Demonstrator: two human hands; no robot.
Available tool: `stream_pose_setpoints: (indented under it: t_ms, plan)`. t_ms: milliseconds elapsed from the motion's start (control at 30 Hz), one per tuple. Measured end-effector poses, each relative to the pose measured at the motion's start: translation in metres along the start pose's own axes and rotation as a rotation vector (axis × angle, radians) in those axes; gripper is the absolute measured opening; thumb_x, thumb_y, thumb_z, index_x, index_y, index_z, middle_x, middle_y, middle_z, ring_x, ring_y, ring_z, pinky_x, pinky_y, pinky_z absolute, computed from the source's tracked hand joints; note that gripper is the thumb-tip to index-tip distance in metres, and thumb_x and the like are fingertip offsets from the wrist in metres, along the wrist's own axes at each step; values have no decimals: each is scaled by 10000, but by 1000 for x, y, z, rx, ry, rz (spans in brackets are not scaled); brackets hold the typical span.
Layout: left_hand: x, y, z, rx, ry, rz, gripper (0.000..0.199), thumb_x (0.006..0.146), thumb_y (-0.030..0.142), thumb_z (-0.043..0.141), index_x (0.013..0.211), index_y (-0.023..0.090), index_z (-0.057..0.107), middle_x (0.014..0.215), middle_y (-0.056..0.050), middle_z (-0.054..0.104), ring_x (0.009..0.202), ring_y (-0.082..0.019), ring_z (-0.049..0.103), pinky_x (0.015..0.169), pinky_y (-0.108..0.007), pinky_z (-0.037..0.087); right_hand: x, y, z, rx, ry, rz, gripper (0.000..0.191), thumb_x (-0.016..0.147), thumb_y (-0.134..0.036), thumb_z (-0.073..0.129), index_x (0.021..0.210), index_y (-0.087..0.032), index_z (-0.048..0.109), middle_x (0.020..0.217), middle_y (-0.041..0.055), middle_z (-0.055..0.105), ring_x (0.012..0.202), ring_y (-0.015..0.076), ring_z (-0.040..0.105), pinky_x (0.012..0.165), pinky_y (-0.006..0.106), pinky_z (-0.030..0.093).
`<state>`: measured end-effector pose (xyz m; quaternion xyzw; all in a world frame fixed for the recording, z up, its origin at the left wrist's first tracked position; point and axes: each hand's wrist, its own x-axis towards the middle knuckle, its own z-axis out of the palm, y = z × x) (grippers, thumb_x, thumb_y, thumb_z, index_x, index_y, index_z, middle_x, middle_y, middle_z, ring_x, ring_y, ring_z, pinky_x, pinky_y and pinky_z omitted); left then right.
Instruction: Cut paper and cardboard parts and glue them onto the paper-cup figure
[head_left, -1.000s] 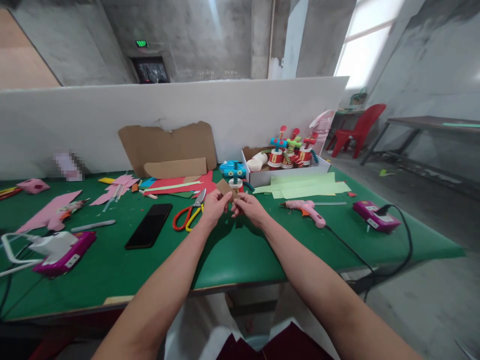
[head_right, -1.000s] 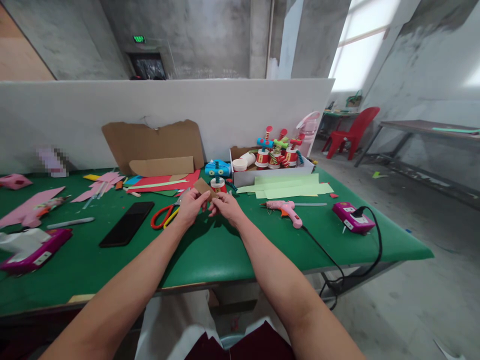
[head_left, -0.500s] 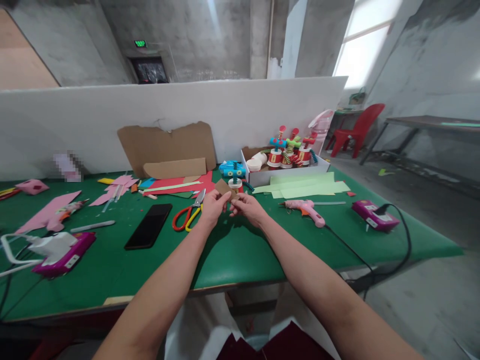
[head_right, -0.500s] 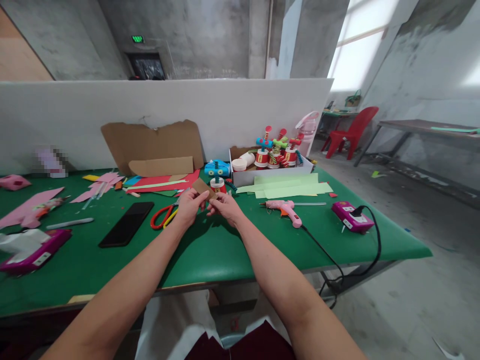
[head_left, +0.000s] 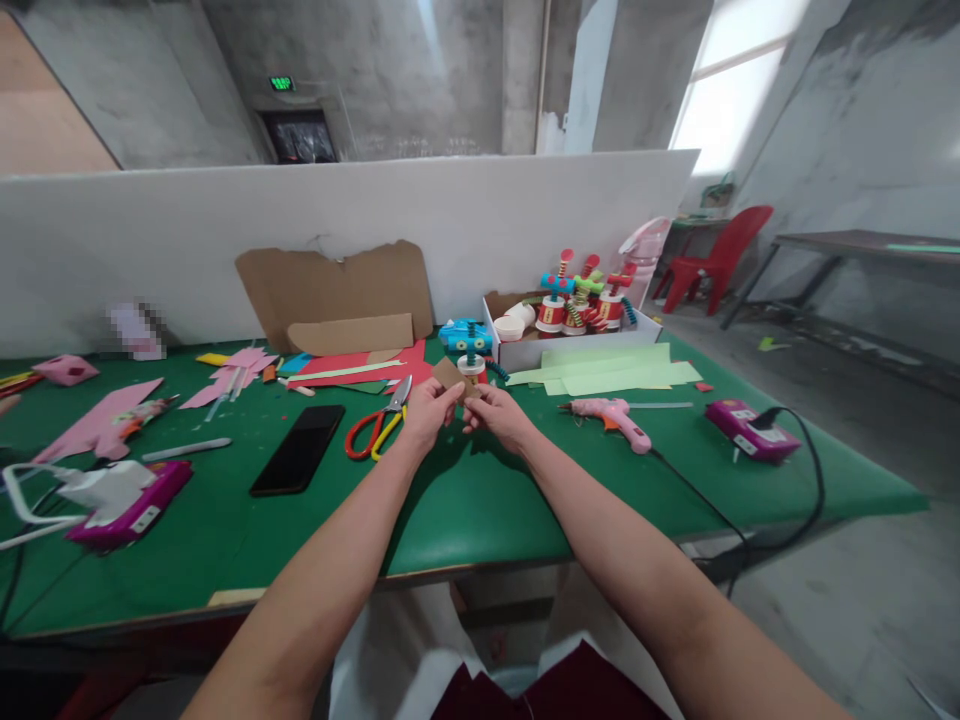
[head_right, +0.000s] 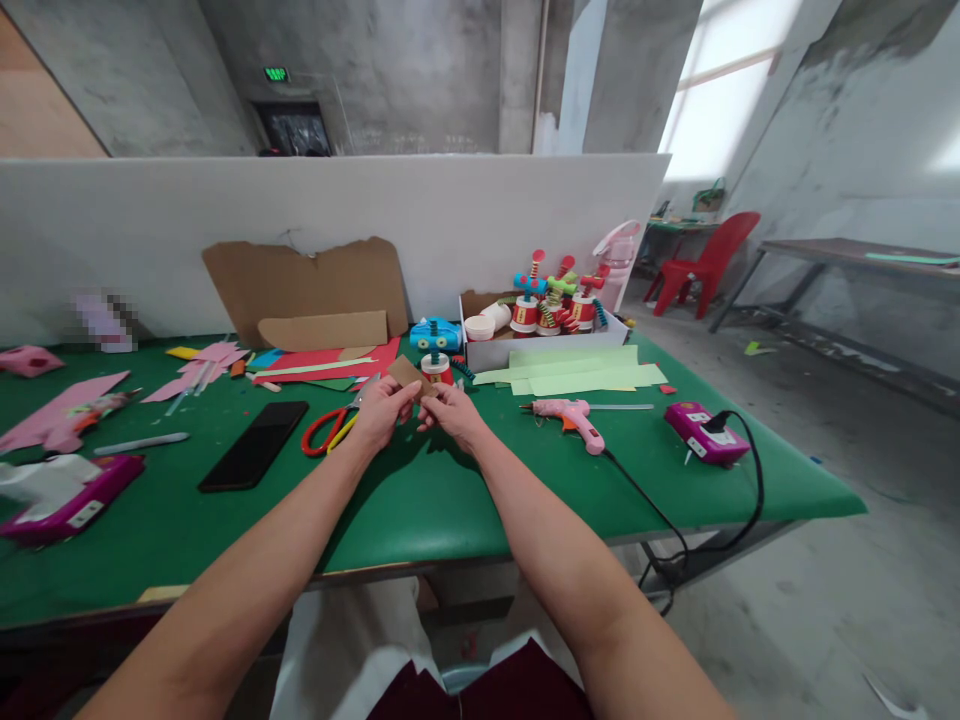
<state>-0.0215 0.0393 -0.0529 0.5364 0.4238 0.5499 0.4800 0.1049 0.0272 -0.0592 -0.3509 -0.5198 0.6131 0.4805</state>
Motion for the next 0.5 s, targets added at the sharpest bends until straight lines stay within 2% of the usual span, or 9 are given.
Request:
stream_pose_setpoints:
  t_ms: [100, 200, 267, 333, 500]
  plan:
    - [-2, 1, 0, 149, 33, 76, 237, 684, 356, 669, 631, 167, 536, 398, 68, 444, 358, -71, 371, 382, -192, 263, 1, 1, 1, -26, 46, 0, 89, 721, -205, 587, 701, -186, 502, 507, -76, 537, 412, 49, 450, 499, 219, 522]
    - [-4, 2, 1, 309, 76, 261, 122, 664, 269, 677, 657, 167, 610, 548, 7, 580, 540, -121, 514, 489, -206, 352, 1, 1, 0, -28, 92, 12, 79, 720, -216, 582, 703, -184, 512, 479, -81, 518, 392, 52, 440, 484, 222, 515]
    - [-4, 1, 1, 330, 68, 303, 95, 670, 256, 668, 696, 173, 631, 611, -5, 611, 603, -135, 540, 524, -207, 371, 1, 1, -1, -28, 95, 9, 78, 719, -224, 582, 715, -181, 517, 481, -79, 525, 396, 55, 450, 488, 222, 513]
    - [-3, 0, 1, 274, 58, 228, 128, 689, 285, 655, 677, 175, 592, 539, 19, 563, 521, -117, 505, 484, -202, 350, 1, 0, -2, -33, 60, -9, 89, 718, -229, 588, 719, -182, 513, 503, -73, 547, 415, 58, 468, 511, 227, 520]
    - [1, -2, -2, 19, 3, -21, 313, 721, 405, 607, 607, 215, 387, 364, 107, 350, 293, -68, 265, 348, -196, 204, -2, -5, -1, -41, -62, -51, 100, 723, -231, 590, 757, -179, 511, 563, -65, 580, 484, 65, 504, 600, 267, 554]
